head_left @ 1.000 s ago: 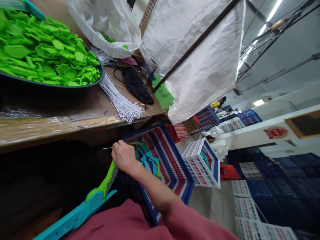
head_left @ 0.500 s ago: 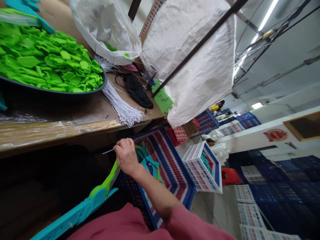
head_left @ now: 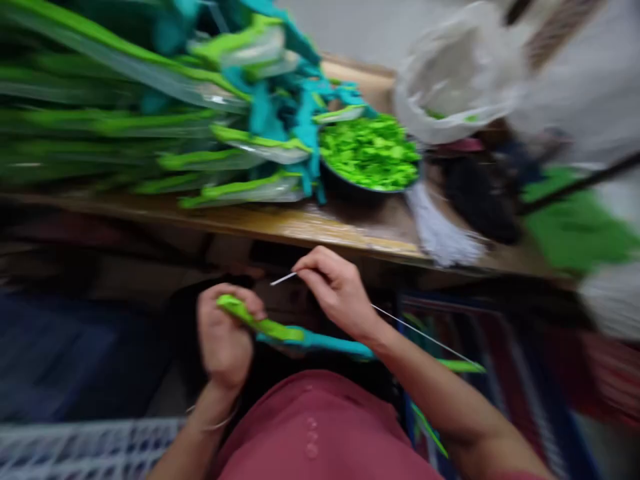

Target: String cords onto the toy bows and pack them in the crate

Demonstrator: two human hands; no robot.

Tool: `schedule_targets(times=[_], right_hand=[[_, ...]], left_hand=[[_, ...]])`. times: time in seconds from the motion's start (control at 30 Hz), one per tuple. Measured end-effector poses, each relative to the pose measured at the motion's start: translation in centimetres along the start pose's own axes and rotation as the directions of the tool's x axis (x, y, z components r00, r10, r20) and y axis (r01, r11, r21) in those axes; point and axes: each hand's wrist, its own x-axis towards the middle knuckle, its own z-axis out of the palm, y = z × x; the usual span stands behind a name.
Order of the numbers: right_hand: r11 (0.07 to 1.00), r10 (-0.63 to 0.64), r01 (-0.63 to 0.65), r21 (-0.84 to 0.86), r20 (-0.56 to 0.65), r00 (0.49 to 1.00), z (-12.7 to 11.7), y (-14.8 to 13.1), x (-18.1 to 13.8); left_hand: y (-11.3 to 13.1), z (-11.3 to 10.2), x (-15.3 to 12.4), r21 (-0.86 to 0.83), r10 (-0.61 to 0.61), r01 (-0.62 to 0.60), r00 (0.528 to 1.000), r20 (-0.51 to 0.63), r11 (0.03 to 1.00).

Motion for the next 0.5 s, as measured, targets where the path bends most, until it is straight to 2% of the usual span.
schedule_targets(times=[0.1, 0.27, 0.4, 0.5], right_hand=[[0.994, -0.104, 0.107, -0.023, 0.102, 0.989, 2.0, -1.8, 0.3], [0.955, -0.251, 0.271, -0.121, 0.16, 0.955, 4.0, -3.7, -1.3], [0.933, -0.283, 0.311, -0.183, 0.163, 0.945, 4.7, -3.6, -1.7], [0.943, -0.276, 0.301, -0.146, 0.167, 0.946, 5.1, -3.6, -1.9]], left_hand=[[1.9, -2.1, 0.4, -0.008, 0.069, -0.069, 0.997, 0.032, 0.998], [2.2, -2.3, 0.0, -0.124, 0.002, 0.013, 0.993, 0.118, 0.992], [2.7, -2.7, -0.5, -0.152, -0.027, 0.05, 0.988, 0.151, 0.987], [3.0, -2.8, -0.7, -0.139, -0.065, 0.088, 0.985, 0.158, 0.986]])
